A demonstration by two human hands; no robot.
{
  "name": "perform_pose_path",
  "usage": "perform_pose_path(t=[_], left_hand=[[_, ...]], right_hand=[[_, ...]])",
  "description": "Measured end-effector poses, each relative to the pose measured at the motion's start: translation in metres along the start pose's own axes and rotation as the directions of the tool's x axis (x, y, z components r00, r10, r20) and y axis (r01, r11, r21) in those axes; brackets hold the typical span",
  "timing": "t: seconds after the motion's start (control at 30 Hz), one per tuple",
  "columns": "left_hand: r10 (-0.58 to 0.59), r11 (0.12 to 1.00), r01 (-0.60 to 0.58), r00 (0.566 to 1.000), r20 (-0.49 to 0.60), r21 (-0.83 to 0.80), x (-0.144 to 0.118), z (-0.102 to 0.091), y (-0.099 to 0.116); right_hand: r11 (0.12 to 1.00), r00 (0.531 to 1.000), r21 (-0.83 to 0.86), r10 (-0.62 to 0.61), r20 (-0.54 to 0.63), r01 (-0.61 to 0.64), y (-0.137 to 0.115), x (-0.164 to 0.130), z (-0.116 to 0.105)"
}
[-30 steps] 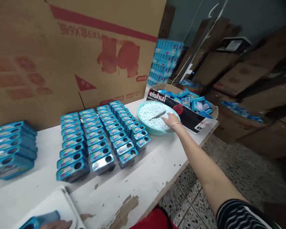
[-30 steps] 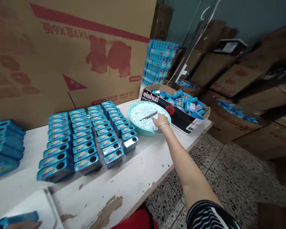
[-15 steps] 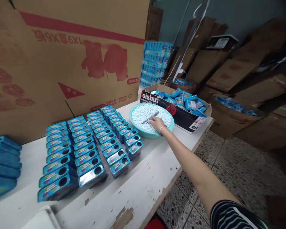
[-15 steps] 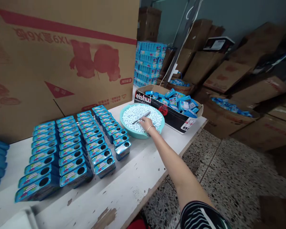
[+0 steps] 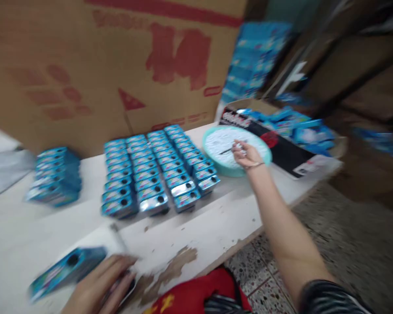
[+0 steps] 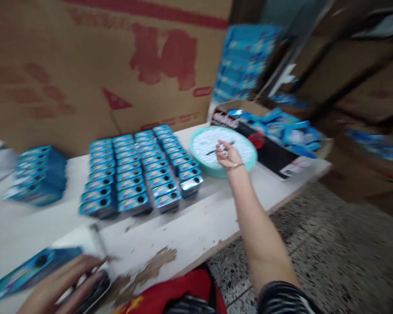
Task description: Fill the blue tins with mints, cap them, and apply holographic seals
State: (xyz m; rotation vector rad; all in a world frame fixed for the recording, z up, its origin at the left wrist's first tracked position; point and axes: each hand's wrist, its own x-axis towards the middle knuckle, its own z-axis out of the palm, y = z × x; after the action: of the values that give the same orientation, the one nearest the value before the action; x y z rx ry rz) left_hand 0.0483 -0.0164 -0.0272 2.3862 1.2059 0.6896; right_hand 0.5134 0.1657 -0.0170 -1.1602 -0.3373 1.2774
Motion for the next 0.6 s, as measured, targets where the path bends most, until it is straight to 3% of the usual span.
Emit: perform_pose_path(t=[0.03, 0.1, 0.17, 0.23, 0.3, 0.37, 0.47, 0.6], left_hand=[[-0.061, 0.998, 0.062, 0.997, 0.045, -0.016, 0.000, -0.003, 0.013], [-0.142, 0.986, 0.152, 0.979, 0.144, -0.068, -0.001, -0.006, 0.031], [-0.202, 0.968, 0.225, 0.962, 0.184, -0.114, -0.008, -0.005, 0.038], [-0.251, 0.948, 0.281, 0.949, 0.189, -0.149, -0.021, -0.003, 0.042], [-0.286, 0.933, 0.316, 0.942, 0.175, -0.175, -0.038, -0.001, 0.044], [-0.317, 0.920, 0.342, 0.936, 0.149, -0.190, -0.055, 0.001, 0.045], [-0.372, 0.897, 0.391, 0.920, 0.123, -0.207, -0.077, 0.003, 0.045], [-0.418, 0.867, 0.434, 0.901, 0.117, -0.245, -0.095, 0.006, 0.042]], right_hand=[[0.996, 0.990, -0.083, 0.022, 0.137, -0.011, 0.012, -0.014, 0.014], [0.967, 0.914, -0.252, 0.132, 0.384, -0.033, 0.041, -0.047, 0.048], [0.919, 0.792, -0.385, 0.294, 0.535, -0.081, 0.075, -0.086, 0.088], [0.850, 0.666, -0.525, 0.418, 0.617, -0.047, 0.109, -0.129, 0.129], [0.785, 0.566, -0.609, 0.453, 0.688, 0.112, 0.140, -0.168, 0.167], [0.702, 0.477, -0.602, 0.408, 0.778, 0.381, 0.168, -0.195, 0.200], [0.490, 0.345, -0.501, 0.376, 0.860, 0.713, 0.197, -0.216, 0.232], [0.257, 0.285, -0.436, 0.465, 0.838, 0.862, 0.216, -0.225, 0.247]])
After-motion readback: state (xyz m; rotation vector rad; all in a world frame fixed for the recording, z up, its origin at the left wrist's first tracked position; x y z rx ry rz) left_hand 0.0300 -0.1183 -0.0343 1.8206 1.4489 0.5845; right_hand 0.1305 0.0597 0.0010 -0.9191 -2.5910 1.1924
